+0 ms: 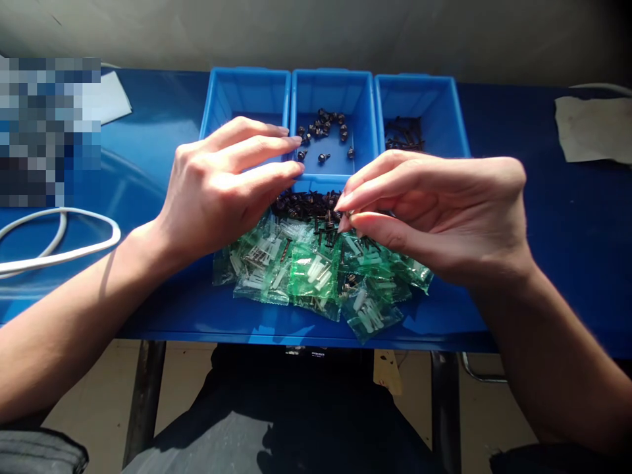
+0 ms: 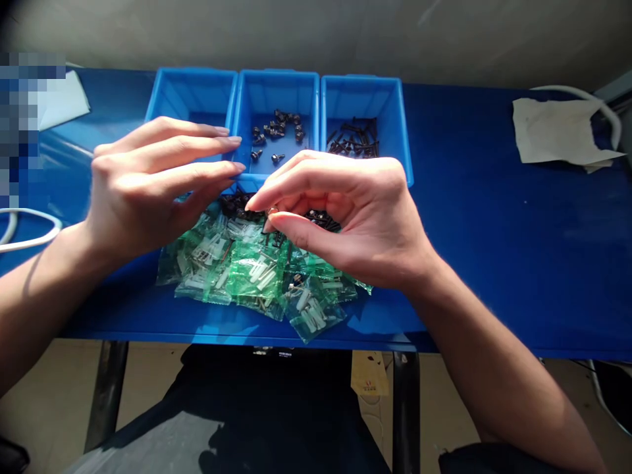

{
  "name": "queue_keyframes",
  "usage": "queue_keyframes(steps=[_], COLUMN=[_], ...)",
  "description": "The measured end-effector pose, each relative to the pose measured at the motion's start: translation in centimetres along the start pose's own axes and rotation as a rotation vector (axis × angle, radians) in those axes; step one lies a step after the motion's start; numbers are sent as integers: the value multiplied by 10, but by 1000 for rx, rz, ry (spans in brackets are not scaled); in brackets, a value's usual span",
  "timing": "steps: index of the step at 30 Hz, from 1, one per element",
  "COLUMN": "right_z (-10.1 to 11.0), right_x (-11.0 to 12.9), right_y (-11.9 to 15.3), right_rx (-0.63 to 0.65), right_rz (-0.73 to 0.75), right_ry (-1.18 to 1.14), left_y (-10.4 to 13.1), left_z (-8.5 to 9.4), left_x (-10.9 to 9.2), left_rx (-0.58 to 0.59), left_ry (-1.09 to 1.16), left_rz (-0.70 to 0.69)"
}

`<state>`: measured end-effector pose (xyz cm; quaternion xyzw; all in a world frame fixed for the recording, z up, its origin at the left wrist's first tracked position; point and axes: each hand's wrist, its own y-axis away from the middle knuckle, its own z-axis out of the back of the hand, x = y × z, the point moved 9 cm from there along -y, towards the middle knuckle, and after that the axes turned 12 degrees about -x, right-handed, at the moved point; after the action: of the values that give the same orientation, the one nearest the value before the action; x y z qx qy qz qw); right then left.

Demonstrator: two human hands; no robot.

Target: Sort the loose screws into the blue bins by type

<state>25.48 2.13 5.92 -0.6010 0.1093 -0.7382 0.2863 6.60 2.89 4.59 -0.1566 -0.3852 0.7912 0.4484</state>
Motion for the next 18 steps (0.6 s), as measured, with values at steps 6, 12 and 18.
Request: queue_keyframes(steps=[6,12,18], right_z=[-2,8,-39], right_x=[-2,11,-1], right_y=[4,6,24], right_rx=[-51,-130,310], right_rz=[-56,205,586], right_ry=[-129,258,683], left_y=[1,-1,-2], left_z=[-1,1,1], left_x=[1,-2,-4], left_rx=[18,-14,-22], left_ry=[-8,9,0], left_rz=[21,-2,-22])
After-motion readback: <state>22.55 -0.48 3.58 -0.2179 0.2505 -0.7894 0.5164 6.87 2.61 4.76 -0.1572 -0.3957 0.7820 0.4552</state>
